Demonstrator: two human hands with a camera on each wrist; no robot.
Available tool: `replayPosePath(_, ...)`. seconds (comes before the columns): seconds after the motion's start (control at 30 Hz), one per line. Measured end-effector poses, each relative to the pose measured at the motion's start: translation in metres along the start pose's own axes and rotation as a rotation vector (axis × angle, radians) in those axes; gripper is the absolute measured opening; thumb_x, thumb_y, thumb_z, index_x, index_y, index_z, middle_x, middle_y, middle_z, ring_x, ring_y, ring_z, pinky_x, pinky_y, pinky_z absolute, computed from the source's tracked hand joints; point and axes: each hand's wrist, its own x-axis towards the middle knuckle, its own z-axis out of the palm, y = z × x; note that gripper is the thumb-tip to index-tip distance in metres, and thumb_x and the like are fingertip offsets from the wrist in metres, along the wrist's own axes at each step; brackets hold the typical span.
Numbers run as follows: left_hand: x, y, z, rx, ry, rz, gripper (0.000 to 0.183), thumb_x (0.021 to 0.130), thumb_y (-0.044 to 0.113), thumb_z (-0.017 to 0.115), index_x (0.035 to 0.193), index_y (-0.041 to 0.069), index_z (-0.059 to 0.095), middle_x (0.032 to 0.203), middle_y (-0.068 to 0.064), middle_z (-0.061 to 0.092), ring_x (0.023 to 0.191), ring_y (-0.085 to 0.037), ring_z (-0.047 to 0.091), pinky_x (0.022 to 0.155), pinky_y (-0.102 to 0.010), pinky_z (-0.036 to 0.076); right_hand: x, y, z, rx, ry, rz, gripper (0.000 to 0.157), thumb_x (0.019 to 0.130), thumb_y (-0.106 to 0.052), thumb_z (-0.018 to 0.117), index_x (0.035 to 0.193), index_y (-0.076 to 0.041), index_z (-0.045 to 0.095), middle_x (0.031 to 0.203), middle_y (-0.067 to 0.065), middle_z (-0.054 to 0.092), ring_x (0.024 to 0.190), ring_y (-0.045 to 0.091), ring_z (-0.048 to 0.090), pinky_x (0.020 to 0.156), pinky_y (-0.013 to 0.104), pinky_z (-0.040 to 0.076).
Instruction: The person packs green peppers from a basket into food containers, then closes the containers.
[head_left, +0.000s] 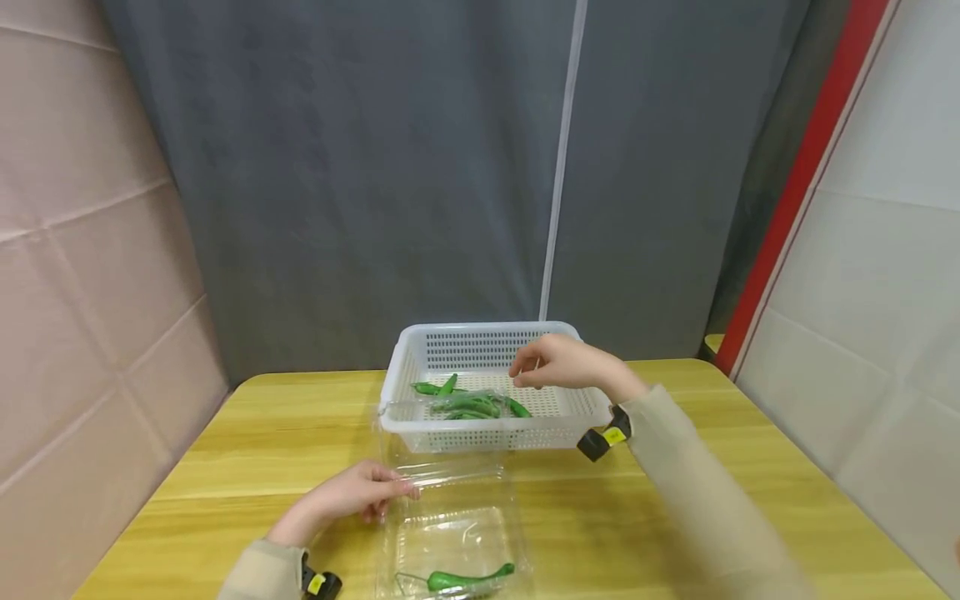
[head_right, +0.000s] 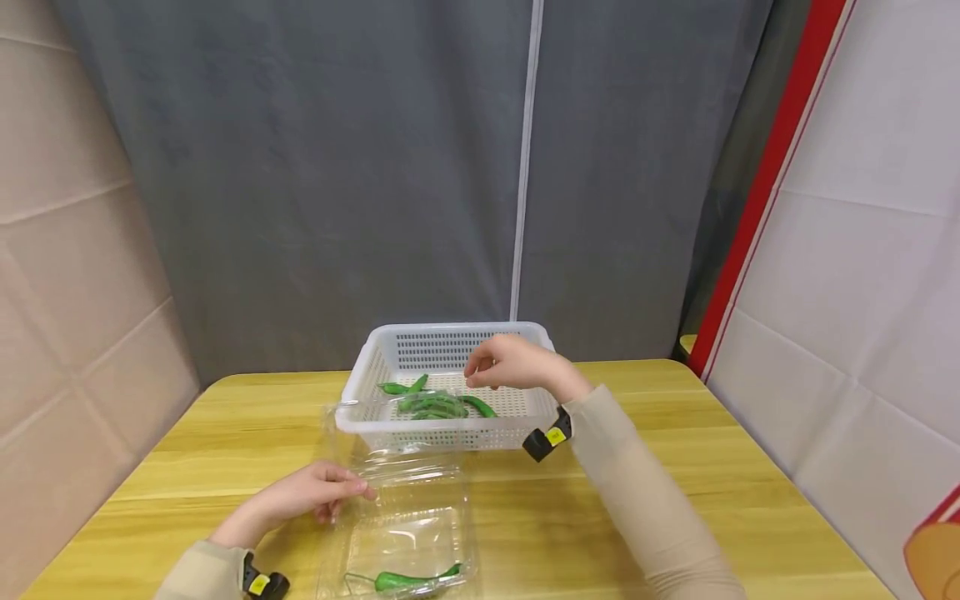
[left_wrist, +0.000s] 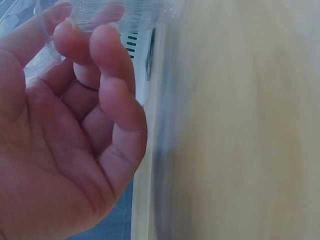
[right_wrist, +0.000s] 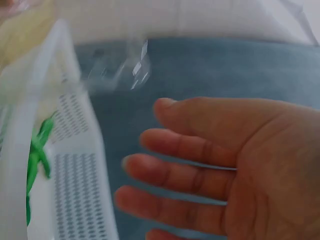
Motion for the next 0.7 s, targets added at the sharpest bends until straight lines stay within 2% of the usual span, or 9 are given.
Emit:
replayPosePath(0.2,-0.001,0.003,0.001,-0.008,0.001,-0.001,0.033,0.098,0.030,0.058,0.106,0.002,0.073,0.054,0.002,0.042,0.051,-0.008,0.045,0.047,-0.019,0.035,0.030,0.017,-0.006,0.002,-0.014,0.078,0.017,0.094,-0.017,0.063,0.106,-0.007,0.070,0.080,-0.002,0.066,0.068,0.014,0.061,0.066,0.031,0.052)
replayPosePath(0.4,-0.001,0.003,0.002,-0.001,0.008,-0.001,0.033,0.098,0.030,0.058,0.106,0.002,0.073,0.054,0.001,0.042,0.051,-0.009,0.045,0.047,-0.018,0.035,0.054,0.036,-0.005,-0.009,0.007,0.161,0.017,0.094,-0.015,0.063,0.107,-0.007,0.070,0.083,0.006,0.067,0.068,0.016,0.062,0.066,0.031,0.053)
replayPosePath(0.53,-0.002,0.004,0.004,-0.006,0.007,-0.008,0.033,0.097,0.030,0.059,0.106,0.002,0.073,0.053,0.002,0.042,0.051,-0.009,0.045,0.047,-0.018,0.035,0.067,0.049,0.000,-0.034,0.000,0.212,0.017,0.093,-0.014,0.063,0.106,-0.005,0.070,0.089,0.006,0.066,0.071,0.021,0.064,0.067,0.031,0.053)
replayPosePath(0.7,-0.004,0.007,0.005,-0.002,0.013,-0.013,0.033,0.097,0.031,0.059,0.105,0.003,0.073,0.052,0.002,0.042,0.050,-0.008,0.043,0.047,-0.019,0.035,0.077,0.059,0.005,-0.050,-0.017,0.274,0.011,0.092,-0.010,0.063,0.098,-0.006,0.071,0.091,0.005,0.066,0.081,0.030,0.066,0.065,0.031,0.054)
